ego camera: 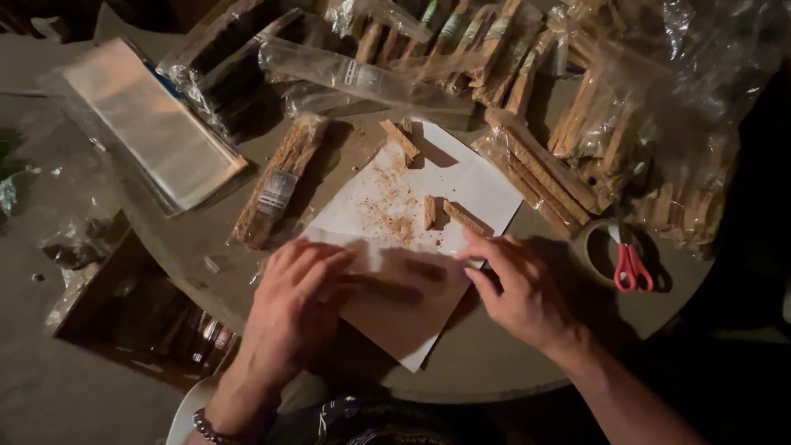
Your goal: Packaging small wooden sticks into plastic bags and sealing them with tape.
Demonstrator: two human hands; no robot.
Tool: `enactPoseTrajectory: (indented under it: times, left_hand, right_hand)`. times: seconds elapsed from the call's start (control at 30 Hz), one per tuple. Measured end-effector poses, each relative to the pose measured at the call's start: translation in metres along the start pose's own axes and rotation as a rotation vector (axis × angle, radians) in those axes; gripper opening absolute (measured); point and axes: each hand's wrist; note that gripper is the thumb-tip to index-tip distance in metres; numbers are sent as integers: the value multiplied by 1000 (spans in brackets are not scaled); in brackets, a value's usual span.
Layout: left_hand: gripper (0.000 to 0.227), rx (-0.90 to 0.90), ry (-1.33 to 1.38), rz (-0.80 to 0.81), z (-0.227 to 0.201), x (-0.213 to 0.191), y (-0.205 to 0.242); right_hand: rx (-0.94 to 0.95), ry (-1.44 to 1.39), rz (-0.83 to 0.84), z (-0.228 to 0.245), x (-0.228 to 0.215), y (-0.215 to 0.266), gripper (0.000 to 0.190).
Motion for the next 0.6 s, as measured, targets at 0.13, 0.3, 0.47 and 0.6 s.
enactPoseTrajectory:
  times: [0.13, 0.3, 0.47, 0.6]
  left_hand:
    - [26, 68, 59, 27, -34, 10, -12]
    - [34, 176, -33, 107, -66, 28, -28]
    - [14, 137, -175, 140, -70, 40, -31]
    - [21, 124, -127, 86, -74, 33, -30]
  right_hand:
    - [47, -32, 53, 17, -8, -17, 48]
    - [75, -85, 71, 22, -10, -20, 86]
    - [178, -162, 99, 21, -1, -12, 72]
    - [170, -170, 103, 24, -4, -19, 56]
Point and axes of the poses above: each hand's wrist, its own y-axis away from the middle knuckle, its own x-axis out of the palm, z = x × y, and after that the axes turned 13 degrees about z, right-handed
